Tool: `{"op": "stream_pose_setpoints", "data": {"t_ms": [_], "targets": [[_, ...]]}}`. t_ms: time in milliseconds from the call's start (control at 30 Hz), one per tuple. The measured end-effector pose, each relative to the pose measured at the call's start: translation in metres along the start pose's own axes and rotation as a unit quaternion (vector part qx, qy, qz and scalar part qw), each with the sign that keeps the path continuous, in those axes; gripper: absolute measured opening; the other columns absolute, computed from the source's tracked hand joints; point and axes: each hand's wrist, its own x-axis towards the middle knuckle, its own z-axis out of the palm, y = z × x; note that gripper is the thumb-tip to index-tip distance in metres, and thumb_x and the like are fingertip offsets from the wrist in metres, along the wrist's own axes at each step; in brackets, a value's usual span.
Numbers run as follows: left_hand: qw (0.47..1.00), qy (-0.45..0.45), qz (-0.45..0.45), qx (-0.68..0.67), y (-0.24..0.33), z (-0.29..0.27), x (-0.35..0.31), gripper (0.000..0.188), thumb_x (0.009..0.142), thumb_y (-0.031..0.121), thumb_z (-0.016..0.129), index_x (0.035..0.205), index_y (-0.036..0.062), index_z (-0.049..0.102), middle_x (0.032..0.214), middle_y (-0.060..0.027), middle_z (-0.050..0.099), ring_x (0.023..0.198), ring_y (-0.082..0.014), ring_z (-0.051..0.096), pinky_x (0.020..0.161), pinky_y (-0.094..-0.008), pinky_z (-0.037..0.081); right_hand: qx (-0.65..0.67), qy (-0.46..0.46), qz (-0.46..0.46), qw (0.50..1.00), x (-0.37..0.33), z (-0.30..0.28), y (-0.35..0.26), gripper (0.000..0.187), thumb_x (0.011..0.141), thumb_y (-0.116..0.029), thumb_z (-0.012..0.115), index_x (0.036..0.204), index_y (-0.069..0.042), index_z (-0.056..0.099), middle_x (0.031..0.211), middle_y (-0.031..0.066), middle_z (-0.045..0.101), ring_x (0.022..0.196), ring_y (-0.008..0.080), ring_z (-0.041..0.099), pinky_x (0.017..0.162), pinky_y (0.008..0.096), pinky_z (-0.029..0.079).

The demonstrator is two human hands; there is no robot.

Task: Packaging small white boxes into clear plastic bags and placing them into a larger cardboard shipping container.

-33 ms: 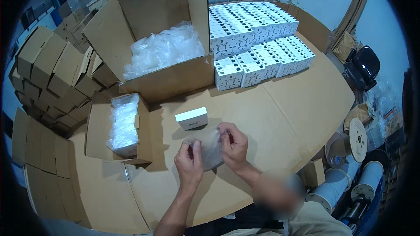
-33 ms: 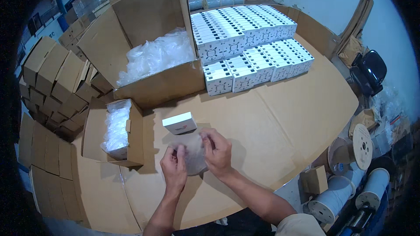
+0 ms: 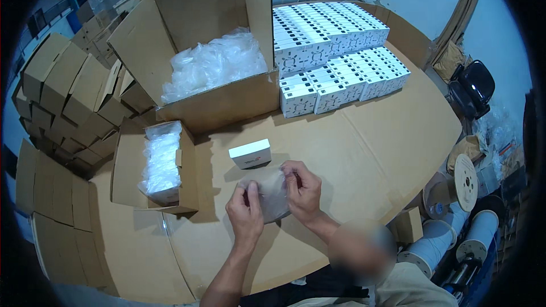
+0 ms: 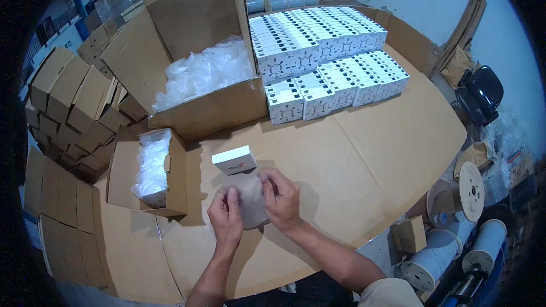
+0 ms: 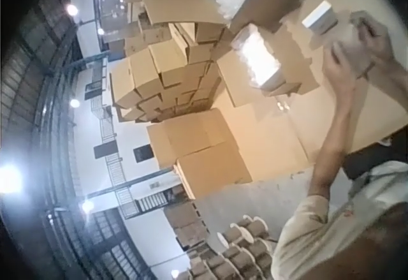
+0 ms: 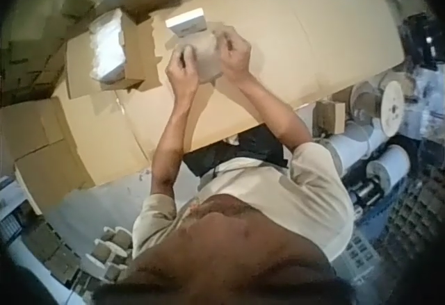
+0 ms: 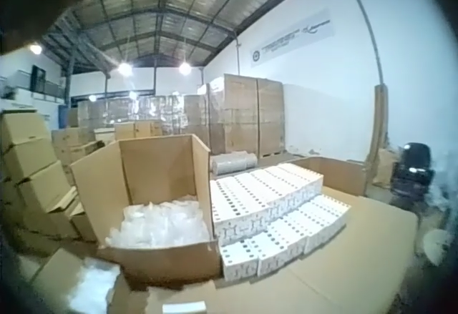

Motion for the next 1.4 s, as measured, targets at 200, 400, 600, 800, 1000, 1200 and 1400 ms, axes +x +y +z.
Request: {"op": "stream_pose_setpoints", "data": {"t_ms": [200,400,600,800,1000,1200,1400], "targets": [[0.992,0.082,0.014,0.091,0.003,-0.004,0.007,0.022,0.106,0.015,0.052,0.1,-0.0032,0.062,0.074,-0.0145,0.063,0.067,-0.0198,0.06,0.063,-0.0366,0.049,-0.036,-0.023,-0.027,0.999,-0.006,0.01,-0.003,0.015,0.103,-0.014,0.06,0.097,0.0,0.061,0.064,0.0136,0.056,0.052,0.0181,0.053,0.051,0.0325,0.044],[0.987,0.093,0.096,0.088,0.008,-0.008,0.008,0.027,0.109,0.021,0.048,0.099,-0.0008,0.061,0.075,-0.0126,0.059,0.068,-0.0161,0.054,0.063,-0.0327,0.046,-0.014,0.034,0.036,0.999,-0.004,0.01,0.006,0.02,0.105,-0.016,0.058,0.094,0.001,0.058,0.061,0.0079,0.054,0.053,0.0124,0.049,0.05,0.0337,0.042],[0.984,0.121,0.097,0.085,-0.004,-0.009,0.007,0.021,0.107,0.02,0.053,0.104,0.0003,0.06,0.078,-0.011,0.062,0.068,-0.0135,0.054,0.06,-0.031,0.046,0.05,0.001,0.12,0.992,-0.002,0.008,-0.012,0.02,0.099,-0.018,0.068,0.094,0.0,0.06,0.067,0.0079,0.064,0.06,0.0088,0.058,0.054,0.0314,0.047],[0.994,0.049,-0.01,-0.099,-0.001,-0.002,0.006,0.029,0.091,0.007,0.076,0.113,0.0009,0.058,0.089,-0.0097,0.068,0.079,-0.0146,0.067,0.069,-0.0277,0.054,0.022,-0.1,0.066,0.993,-0.003,0.006,-0.003,0.02,0.093,-0.015,0.076,0.095,0.0,0.062,0.076,0.0063,0.069,0.068,0.0068,0.061,0.059,0.0271,0.049],[0.987,0.036,-0.038,-0.155,0.006,-0.004,0.011,0.036,0.084,0.005,0.084,0.11,-0.0003,0.059,0.086,-0.0039,0.067,0.077,-0.0112,0.065,0.069,-0.024,0.054,0.071,-0.067,0.109,0.989,-0.007,0.01,0.004,0.019,0.099,-0.016,0.069,0.09,0.0,0.062,0.07,0.0022,0.059,0.065,0.0046,0.053,0.056,0.0265,0.045],[0.982,0.065,-0.051,-0.167,-0.008,-0.012,0.009,0.015,0.101,0.014,0.066,0.104,0.0006,0.061,0.073,0.0017,0.062,0.064,-0.0051,0.055,0.057,-0.0209,0.044,0.066,-0.054,0.138,0.987,-0.001,0.003,0.0,0.028,0.106,-0.023,0.058,0.089,-0.001,0.062,0.065,0.0001,0.053,0.062,0.0044,0.05,0.054,0.0272,0.043],[0.994,0.09,0.025,-0.061,-0.008,-0.005,0.005,0.022,0.108,0.023,0.054,0.101,0.0031,0.059,0.073,0.0054,0.054,0.063,-0.0021,0.043,0.055,-0.0212,0.034,0.139,0.011,0.139,0.98,-0.005,0.019,0.001,0.027,0.103,-0.024,0.064,0.087,-0.002,0.063,0.066,-0.0001,0.058,0.06,0.0079,0.052,0.054,0.0293,0.044]]}}
